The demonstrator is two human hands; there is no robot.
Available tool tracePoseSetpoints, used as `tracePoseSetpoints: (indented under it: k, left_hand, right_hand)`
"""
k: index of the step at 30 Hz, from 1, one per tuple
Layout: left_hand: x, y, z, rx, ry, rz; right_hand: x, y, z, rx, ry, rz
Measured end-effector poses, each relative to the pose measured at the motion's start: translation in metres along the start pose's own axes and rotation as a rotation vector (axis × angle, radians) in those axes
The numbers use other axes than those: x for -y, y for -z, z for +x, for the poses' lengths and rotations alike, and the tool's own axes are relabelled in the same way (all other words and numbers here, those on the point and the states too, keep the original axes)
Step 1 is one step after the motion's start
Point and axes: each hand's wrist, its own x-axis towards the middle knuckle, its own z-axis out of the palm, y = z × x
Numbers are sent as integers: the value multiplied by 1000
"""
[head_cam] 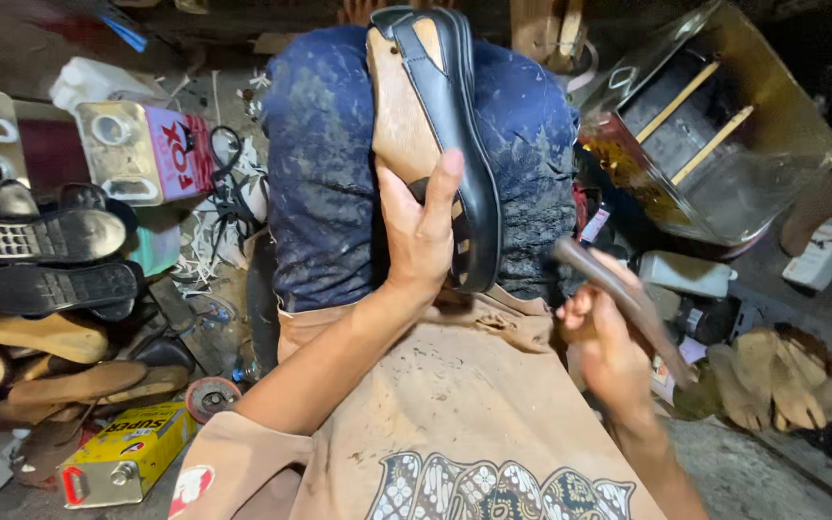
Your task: The person holds a black shoe with a wooden last and uses a hammer to tap along the sole and heel edges. They rotate the shoe to access different sides and continue hammering the perimeter of the sole.
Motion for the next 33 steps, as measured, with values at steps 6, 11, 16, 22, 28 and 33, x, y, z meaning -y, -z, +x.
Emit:
tracePoseSetpoints:
  k: [6,11,16,22,28,33]
  left_hand:
    - [-14,-12,3,14,33,78]
    - [-39,-30,17,-192,467,-214]
    - [-33,-29,12,-176,395,-221]
    - [-26,-29,11,-143,212,-171]
    - [-29,-32,9,-131,201,-176]
    - [-28,-31,10,-146,172,-93]
  right_hand:
    - [17,-11,31,-313,-186,-393]
    - [64,-17,21,-104,188,-667]
    - [110,-52,40,96,351,-788]
    - [123,-51,54,243,409,-920]
    - [120,-55,64,272,453,-872]
    - [124,-55,75,308,440,-857]
